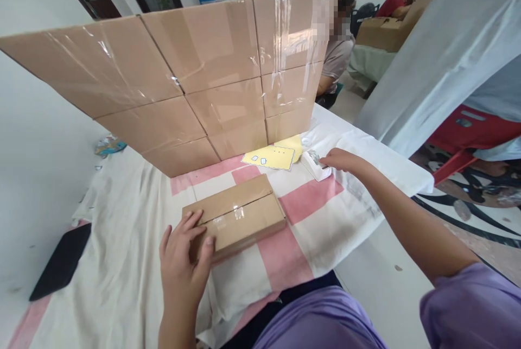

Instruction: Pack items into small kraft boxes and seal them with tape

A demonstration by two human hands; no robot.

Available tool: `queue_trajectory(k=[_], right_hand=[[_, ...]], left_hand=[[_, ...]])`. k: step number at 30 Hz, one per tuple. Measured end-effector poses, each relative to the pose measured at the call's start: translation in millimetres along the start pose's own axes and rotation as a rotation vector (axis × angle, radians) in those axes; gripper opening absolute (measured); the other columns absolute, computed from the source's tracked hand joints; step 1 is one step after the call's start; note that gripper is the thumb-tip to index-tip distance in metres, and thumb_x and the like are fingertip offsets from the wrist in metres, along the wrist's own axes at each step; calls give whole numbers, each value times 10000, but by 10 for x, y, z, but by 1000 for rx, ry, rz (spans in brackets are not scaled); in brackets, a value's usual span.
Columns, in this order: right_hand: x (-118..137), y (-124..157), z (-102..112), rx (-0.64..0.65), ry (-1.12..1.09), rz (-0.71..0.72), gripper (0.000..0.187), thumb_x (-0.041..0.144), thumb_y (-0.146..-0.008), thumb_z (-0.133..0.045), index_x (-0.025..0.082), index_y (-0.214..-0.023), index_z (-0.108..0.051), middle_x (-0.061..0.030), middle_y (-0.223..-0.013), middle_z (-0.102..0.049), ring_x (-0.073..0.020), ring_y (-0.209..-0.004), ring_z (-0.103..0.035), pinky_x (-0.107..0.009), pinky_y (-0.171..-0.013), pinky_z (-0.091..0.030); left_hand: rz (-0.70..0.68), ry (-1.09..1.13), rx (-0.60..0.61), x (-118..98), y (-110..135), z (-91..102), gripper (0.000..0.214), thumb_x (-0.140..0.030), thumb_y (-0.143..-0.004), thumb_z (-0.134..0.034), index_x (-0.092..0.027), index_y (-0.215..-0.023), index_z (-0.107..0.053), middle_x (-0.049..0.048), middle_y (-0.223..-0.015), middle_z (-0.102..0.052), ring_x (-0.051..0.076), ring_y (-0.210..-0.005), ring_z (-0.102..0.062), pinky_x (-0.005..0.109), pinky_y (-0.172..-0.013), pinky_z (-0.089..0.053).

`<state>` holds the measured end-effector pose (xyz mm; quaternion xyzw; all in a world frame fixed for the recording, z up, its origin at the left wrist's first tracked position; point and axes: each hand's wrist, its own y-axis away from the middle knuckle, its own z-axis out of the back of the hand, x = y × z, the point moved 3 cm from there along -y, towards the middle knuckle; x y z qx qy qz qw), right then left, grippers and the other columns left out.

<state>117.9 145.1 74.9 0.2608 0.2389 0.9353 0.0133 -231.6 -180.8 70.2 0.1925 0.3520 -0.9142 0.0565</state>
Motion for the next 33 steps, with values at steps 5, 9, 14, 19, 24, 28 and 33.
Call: queue_trajectory(k=[5, 9, 14, 19, 24, 28, 33], right_hand=[[9, 28, -23, 85, -77, -5, 354, 179, -854, -661, 203, -579, -441, 27, -499, -406, -94, -475, -327, -265, -491, -239], [-22, 36, -54, 119, -178, 4, 314, 181, -907, -620, 196, -628, -477, -17, -548, -516, -116, -487, -438, -253, -482, -323], [-83, -30, -78, 136, -305, 14, 222, 195, -907, -649, 184, -717, -536, -34, -586, -579, -131, -465, -503, -253, -446, -374], [-130, -39, -117, 160, -443, 14, 242, 255, -878, -722, 199, -739, -532, 5, -538, -538, -130, -455, -518, -237, -429, -429], [-178, 5, -137, 172, -557, 35, 249, 191, -824, -742, 200, -713, -519, 1, -582, -552, -146, -519, -579, -257, -509, -530], [-221, 35, -149, 136, -622, 42, 229, 121, -812, -708, 205, -737, -508, 12, -618, -541, -160, -561, -616, -282, -579, -582], [-260, 84, -191, 64, -671, 34, 195, 123, -851, -689, 218, -823, -521, 2, -697, -572, -177, -621, -652, -321, -669, -629]], left_hand=[[-7, 6, -20, 5, -29, -20, 115, -341, -965, -591, -247, -1031, -597, 137, -1316, -719, 322, -1337, -612, 600, -1158, -376], [13, 15, -47, -52, -10, -11, 118, -353, -978, -569, -246, -1022, -591, 134, -1318, -717, 326, -1331, -615, 607, -1145, -382], [27, 32, -68, -97, 8, -2, 127, -365, -978, -567, -251, -1027, -593, 123, -1320, -718, 325, -1331, -612, 606, -1134, -386], [52, 49, -69, -85, 8, -10, 134, -376, -979, -565, -254, -1026, -596, 117, -1335, -712, 321, -1342, -602, 614, -1146, -371], [53, 57, -71, -99, 0, -12, 139, -376, -979, -561, -252, -1028, -599, 122, -1330, -712, 318, -1333, -607, 614, -1141, -381], [50, 66, -76, -114, -3, -7, 136, -373, -975, -564, -249, -1018, -601, 123, -1325, -712, 314, -1325, -609, 602, -1127, -401], [61, 83, -71, -119, 7, 8, 127, -362, -973, -567, -248, -1020, -600, 117, -1330, -706, 302, -1329, -605, 586, -1130, -411]])
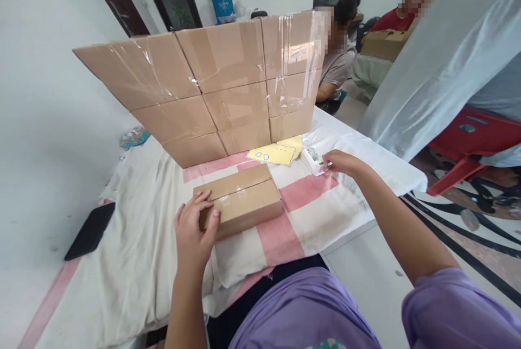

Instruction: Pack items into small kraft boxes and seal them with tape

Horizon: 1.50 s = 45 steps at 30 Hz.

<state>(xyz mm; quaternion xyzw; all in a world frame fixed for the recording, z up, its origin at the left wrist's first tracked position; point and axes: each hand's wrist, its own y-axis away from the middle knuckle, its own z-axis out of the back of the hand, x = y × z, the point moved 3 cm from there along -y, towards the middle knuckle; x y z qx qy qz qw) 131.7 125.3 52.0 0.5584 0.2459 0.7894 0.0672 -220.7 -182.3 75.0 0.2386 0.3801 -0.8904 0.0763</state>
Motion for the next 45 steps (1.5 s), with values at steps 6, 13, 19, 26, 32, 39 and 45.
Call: queue_trajectory(k=[6, 13, 19, 26, 32, 39, 45], right_hand=[[-43, 73, -28, -37, -5, 42, 139, 145, -908, -649, 213, -838, -550, -17, -695, -620, -171, -647, -667, -287, -699, -628], [-98, 242, 11, -128, 58, 32, 222, 271, -984, -598, 181, -784, -568, -45, -607, -638, -216, -563, -709, -288, -521, -548], [-260, 392, 45, -121, 19, 0, 344, 401, -1032, -514, 170, -784, -575, -75, -624, -676, -198, -475, -682, -266, -426, -445], [-381, 275, -78, -42, -118, -24, 418, 487, -998, -553, 127, -817, -661, -121, -707, -742, -186, -511, -694, -246, -419, -458], [-426, 187, -127, -117, -210, 6, 314, 380, -976, -598, 126, -804, -665, -46, -584, -668, -132, -448, -622, -215, -399, -434], [-482, 100, -162, -123, -304, 64, 187, 291, -888, -698, 145, -779, -656, -8, -559, -617, -94, -410, -536, -197, -345, -339], [-550, 75, -189, -129, -342, 138, 164, 250, -828, -734, 162, -727, -641, -26, -611, -649, -96, -461, -560, -192, -378, -379]], left_hand=[[4, -3, -5, 5, 1, -2, 134, -368, -970, -567, -245, -1014, -600, 114, -1325, -710, 295, -1331, -603, 577, -1135, -411], [26, -2, 8, -5, 4, 10, 124, -352, -962, -575, -250, -1028, -600, 113, -1341, -700, 288, -1342, -597, 553, -1143, -406], [22, -6, -6, -7, -7, 4, 115, -345, -956, -585, -244, -1011, -603, 118, -1319, -711, 292, -1326, -608, 553, -1133, -414], [-18, -1, -18, -2, -15, -2, 122, -344, -964, -589, -232, -1009, -605, 129, -1295, -719, 290, -1313, -619, 537, -1109, -446], [-18, -5, -24, 1, 1, 8, 118, -334, -964, -591, -233, -1023, -609, 121, -1302, -716, 283, -1326, -612, 530, -1124, -444], [-30, -9, -27, 2, 6, 23, 113, -318, -964, -596, -229, -1031, -613, 128, -1300, -717, 286, -1311, -618, 538, -1120, -450], [-10, 5, -38, -9, 10, 8, 118, -318, -961, -600, -228, -1036, -619, 128, -1308, -710, 286, -1336, -603, 540, -1147, -436]])
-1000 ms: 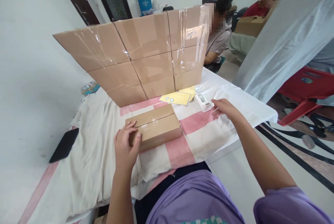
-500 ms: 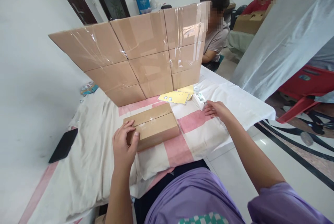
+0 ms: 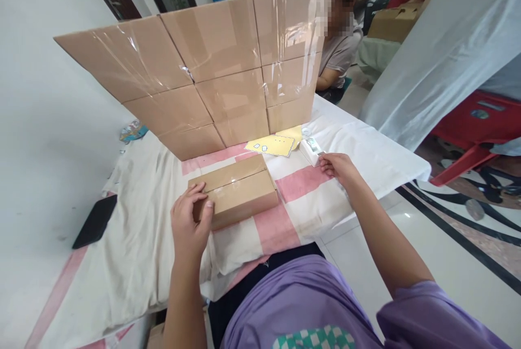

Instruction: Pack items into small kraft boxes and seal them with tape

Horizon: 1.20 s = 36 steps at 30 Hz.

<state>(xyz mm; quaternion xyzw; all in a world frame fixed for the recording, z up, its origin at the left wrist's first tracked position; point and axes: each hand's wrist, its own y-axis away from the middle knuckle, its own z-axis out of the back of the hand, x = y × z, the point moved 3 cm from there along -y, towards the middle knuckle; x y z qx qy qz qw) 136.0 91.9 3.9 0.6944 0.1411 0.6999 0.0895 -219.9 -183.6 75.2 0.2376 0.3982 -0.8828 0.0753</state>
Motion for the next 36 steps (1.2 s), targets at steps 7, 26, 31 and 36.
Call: queue_trajectory(k=[7, 26, 31, 36], right_hand=[[-33, 37, -76, -56, -26, 100, 194, 154, -814, -659, 175, -634, -588, -33, -619, -638, -111, -580, -634, -172, -512, -492], [-134, 3, -173, -162, -91, 235, 225, 97, -795, -620, 172, -589, -571, -2, -585, -573, -107, -559, -638, -199, -579, -579], [-161, 7, -175, -156, -147, 246, 246, 83, -805, -610, 160, -574, -573, -19, -646, -616, -105, -578, -655, -208, -584, -591], [-151, 49, -188, -149, -140, 246, 250, 91, -808, -625, 158, -571, -582, -13, -651, -627, -101, -592, -671, -194, -595, -600]], left_hand=[[24, 18, -11, -56, 16, 14, 126, -320, -962, -596, -224, -1040, -621, 129, -1309, -709, 281, -1348, -599, 540, -1168, -433], [13, 34, -34, -85, 13, 7, 156, -267, -964, -627, -166, -1082, -641, 140, -1339, -700, 282, -1364, -592, 537, -1201, -429], [33, 19, -39, -107, 4, 4, 162, -277, -977, -615, -144, -1066, -639, 153, -1327, -705, 274, -1362, -593, 534, -1197, -432], [41, 21, -49, -109, -3, -10, 158, -266, -962, -621, -156, -1073, -644, 147, -1320, -709, 268, -1354, -603, 532, -1185, -441]])
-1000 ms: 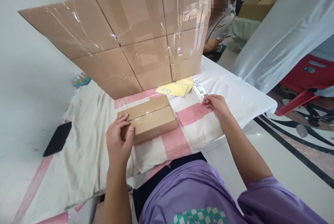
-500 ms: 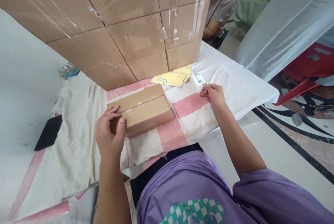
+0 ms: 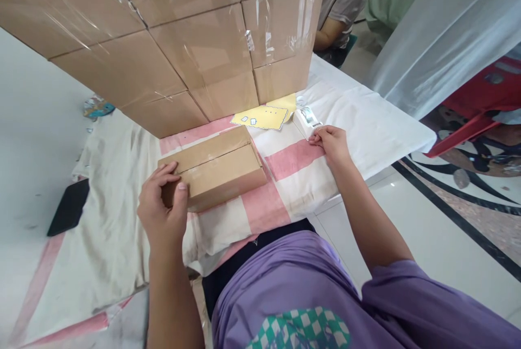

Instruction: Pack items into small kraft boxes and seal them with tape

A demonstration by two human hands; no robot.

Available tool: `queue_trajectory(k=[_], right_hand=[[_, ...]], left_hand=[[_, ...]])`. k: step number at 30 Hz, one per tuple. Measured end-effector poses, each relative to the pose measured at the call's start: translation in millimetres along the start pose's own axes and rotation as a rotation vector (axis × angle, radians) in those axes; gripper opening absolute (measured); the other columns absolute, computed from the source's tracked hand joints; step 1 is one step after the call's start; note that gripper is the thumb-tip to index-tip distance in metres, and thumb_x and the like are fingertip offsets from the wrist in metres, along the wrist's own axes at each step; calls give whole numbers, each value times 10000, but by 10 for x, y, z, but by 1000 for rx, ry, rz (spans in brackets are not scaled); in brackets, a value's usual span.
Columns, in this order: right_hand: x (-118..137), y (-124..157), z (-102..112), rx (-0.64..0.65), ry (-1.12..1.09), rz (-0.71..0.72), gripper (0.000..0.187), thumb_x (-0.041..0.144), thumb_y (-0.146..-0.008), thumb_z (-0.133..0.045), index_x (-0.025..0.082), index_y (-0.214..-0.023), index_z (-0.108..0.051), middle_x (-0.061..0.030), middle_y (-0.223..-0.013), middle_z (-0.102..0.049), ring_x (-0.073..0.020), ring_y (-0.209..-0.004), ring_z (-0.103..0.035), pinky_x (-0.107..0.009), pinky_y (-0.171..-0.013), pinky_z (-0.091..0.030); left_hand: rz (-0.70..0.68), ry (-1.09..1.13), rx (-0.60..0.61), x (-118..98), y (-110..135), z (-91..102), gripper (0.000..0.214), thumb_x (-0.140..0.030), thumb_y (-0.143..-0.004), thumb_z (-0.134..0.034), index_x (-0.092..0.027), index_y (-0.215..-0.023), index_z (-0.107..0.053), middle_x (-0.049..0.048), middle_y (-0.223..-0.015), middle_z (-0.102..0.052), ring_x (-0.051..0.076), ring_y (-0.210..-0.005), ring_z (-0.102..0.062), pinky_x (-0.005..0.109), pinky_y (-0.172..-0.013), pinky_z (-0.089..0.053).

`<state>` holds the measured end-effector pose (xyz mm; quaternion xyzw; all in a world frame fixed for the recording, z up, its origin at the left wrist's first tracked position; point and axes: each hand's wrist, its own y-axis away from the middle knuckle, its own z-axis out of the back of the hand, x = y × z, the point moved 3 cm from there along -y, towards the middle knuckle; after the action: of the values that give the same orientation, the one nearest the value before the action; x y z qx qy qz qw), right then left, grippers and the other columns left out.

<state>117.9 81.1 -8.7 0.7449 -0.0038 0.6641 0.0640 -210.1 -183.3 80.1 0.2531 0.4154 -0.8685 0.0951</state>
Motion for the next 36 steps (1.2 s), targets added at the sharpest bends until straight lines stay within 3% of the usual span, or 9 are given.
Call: queue_trajectory(k=[8, 15, 23, 36], right_hand=[[6, 14, 14, 13, -66, 9, 235, 105, -762, -672, 160, -545, -599, -13, -629, -632, -113, -586, -672, -202, -572, -603], [38, 38, 24, 55, -112, 2, 213, 76, -730, -612, 149, -530, -618, -26, -661, -646, -115, -592, -682, -211, -599, -613], [45, 45, 41, 54, -101, -50, 159, 82, -734, -635, 146, -591, -658, -22, -589, -620, -138, -630, -701, -227, -651, -635], [26, 49, 52, 63, -97, -43, 138, 140, -752, -663, 155, -615, -650, -22, -639, -643, -132, -667, -709, -227, -687, -652]], left_hand=[[-4, 31, -36, 15, 9, 3, 142, -233, -914, -647, -179, -1045, -658, 162, -1304, -716, 292, -1346, -612, 542, -1174, -445], [2, 35, -30, -15, 11, 4, 144, -214, -913, -650, -173, -1051, -660, 158, -1311, -713, 287, -1351, -608, 535, -1183, -437], [6, 34, -40, 15, 22, 8, 144, -216, -910, -653, -172, -1047, -662, 162, -1298, -718, 292, -1344, -612, 539, -1180, -442], [10, 43, -47, 32, 23, -8, 142, -231, -910, -652, -172, -1038, -665, 179, -1298, -717, 305, -1338, -615, 559, -1173, -443]])
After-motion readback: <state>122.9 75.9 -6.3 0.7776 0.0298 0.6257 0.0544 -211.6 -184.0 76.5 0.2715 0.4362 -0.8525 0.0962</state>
